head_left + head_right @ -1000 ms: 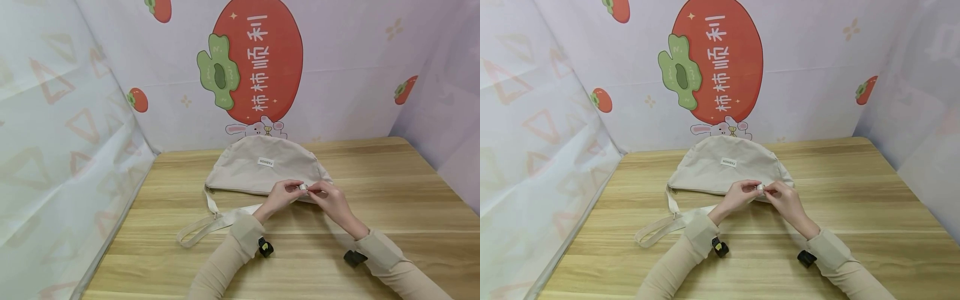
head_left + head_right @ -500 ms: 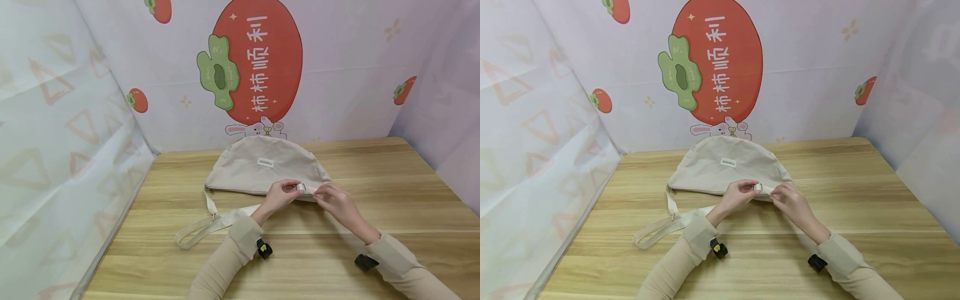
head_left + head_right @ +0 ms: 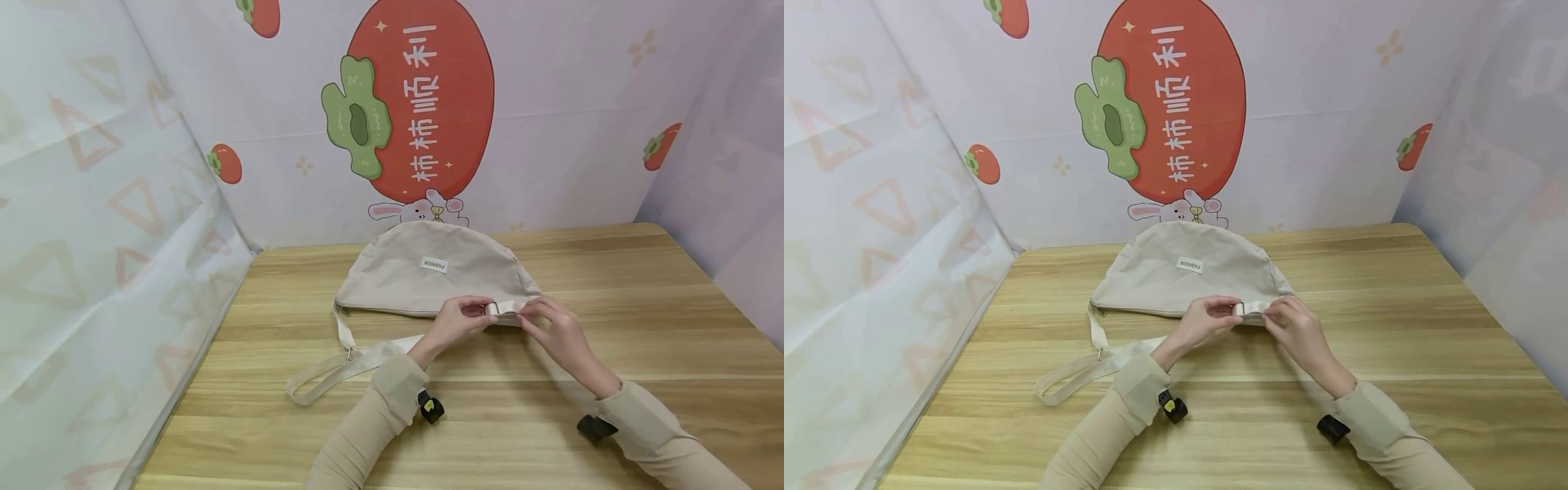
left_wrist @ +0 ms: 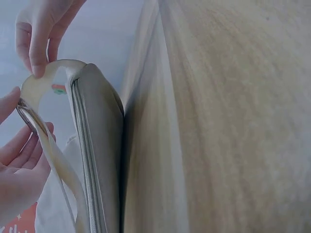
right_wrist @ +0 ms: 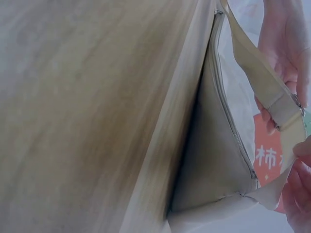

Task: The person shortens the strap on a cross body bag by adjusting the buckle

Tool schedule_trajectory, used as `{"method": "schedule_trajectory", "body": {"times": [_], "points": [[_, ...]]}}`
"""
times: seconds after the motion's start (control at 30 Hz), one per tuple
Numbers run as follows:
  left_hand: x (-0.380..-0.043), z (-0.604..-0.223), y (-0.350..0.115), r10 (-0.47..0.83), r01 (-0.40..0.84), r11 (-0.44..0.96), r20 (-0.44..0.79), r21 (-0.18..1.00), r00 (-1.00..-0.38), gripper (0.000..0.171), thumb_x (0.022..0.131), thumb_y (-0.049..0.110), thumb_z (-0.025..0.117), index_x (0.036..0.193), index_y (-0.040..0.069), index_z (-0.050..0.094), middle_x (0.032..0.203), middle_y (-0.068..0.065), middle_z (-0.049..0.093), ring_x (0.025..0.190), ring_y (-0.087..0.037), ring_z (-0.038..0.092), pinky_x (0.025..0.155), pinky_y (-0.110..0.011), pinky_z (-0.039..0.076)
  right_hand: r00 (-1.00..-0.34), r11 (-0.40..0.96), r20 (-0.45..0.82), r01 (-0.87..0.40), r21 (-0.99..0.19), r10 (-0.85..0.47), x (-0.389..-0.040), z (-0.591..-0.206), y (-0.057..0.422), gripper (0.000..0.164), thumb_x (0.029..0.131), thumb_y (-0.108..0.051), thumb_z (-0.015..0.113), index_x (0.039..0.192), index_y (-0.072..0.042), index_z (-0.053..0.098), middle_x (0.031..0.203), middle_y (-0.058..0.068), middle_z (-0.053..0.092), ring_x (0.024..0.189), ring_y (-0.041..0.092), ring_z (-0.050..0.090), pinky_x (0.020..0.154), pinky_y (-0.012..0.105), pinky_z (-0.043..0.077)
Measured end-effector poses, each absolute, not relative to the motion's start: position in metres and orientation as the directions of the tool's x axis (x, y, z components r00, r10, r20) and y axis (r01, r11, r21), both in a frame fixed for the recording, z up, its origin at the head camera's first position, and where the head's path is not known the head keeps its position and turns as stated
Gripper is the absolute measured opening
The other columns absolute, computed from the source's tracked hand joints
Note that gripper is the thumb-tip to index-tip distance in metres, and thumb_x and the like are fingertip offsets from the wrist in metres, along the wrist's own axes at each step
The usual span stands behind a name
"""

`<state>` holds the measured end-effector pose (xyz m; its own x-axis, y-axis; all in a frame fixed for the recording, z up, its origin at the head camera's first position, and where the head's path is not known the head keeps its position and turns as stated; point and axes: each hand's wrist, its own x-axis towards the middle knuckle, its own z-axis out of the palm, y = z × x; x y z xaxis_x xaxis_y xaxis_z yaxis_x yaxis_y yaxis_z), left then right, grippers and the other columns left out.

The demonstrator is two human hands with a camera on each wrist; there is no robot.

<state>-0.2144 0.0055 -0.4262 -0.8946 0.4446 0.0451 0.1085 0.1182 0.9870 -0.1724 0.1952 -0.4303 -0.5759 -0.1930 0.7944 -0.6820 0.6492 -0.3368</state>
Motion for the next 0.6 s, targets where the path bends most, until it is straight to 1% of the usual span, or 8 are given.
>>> {"method": "schedule_trajectory", "body": {"times": [0.1, 0.27, 0.33, 0.47, 0.6], "points": [[-0.2138, -0.4272, 0.0053, 0.442, 0.092, 0.103, 0.037, 0.99, -0.896, 0.035, 0.076, 0.008, 0.069, 0.109, 0.001, 0.061, 0.097, -0.01, 0.065, 0.081, -0.009, 0.062, 0.071, -0.02, 0.05, -0.568, 0.632, 0.799, -0.696, -0.34, -0.197, -0.1729, -0.4301, 0.1943, 0.024, 0.052, 0.015, 0.072, 0.069, 0.0, 0.064, 0.074, 0.006, 0.061, 0.07, 0.018, 0.055, 0.072, 0.006, 0.04], [-0.2137, -0.4271, 0.0048, 0.41, 0.076, 0.061, 0.044, 0.995, -0.911, 0.036, 0.075, 0.008, 0.069, 0.11, 0.002, 0.061, 0.102, -0.009, 0.064, 0.085, -0.01, 0.062, 0.074, -0.021, 0.049, -0.565, 0.624, 0.792, -0.711, -0.324, -0.232, -0.172, -0.4293, 0.1913, 0.025, 0.052, 0.016, 0.072, 0.068, 0.0, 0.064, 0.072, 0.005, 0.06, 0.065, 0.017, 0.055, 0.064, 0.01, 0.043], [-0.2139, -0.4262, 0.0054, 0.407, 0.074, 0.053, 0.046, 0.996, -0.912, 0.036, 0.075, 0.007, 0.07, 0.109, 0.002, 0.061, 0.101, -0.009, 0.064, 0.085, -0.01, 0.062, 0.074, -0.022, 0.05, -0.572, 0.627, 0.785, -0.708, -0.325, -0.237, -0.1715, -0.4287, 0.19, 0.025, 0.052, 0.017, 0.072, 0.069, 0.0, 0.065, 0.072, 0.005, 0.06, 0.064, 0.016, 0.055, 0.061, 0.012, 0.044], [-0.2145, -0.4241, 0.0073, 0.403, 0.061, 0.049, 0.036, 0.997, -0.915, 0.036, 0.073, 0.006, 0.071, 0.108, 0.002, 0.062, 0.096, -0.009, 0.065, 0.081, -0.01, 0.062, 0.072, -0.022, 0.05, -0.585, 0.625, 0.777, -0.702, -0.341, -0.233, -0.1712, -0.4284, 0.1883, 0.027, 0.052, 0.018, 0.072, 0.071, 0.0, 0.066, 0.073, 0.005, 0.06, 0.065, 0.015, 0.055, 0.059, 0.012, 0.044], [-0.2151, -0.4219, 0.0099, 0.413, 0.054, 0.053, 0.027, 0.997, -0.91, 0.039, 0.073, 0.005, 0.07, 0.11, -0.001, 0.06, 0.095, -0.011, 0.065, 0.079, -0.011, 0.062, 0.071, -0.022, 0.05, -0.578, 0.616, 0.785, -0.708, -0.347, -0.223, -0.1712, -0.4289, 0.1875, 0.027, 0.052, 0.019, 0.072, 0.071, 0.0, 0.066, 0.073, 0.005, 0.061, 0.065, 0.015, 0.055, 0.058, 0.013, 0.044]]}}
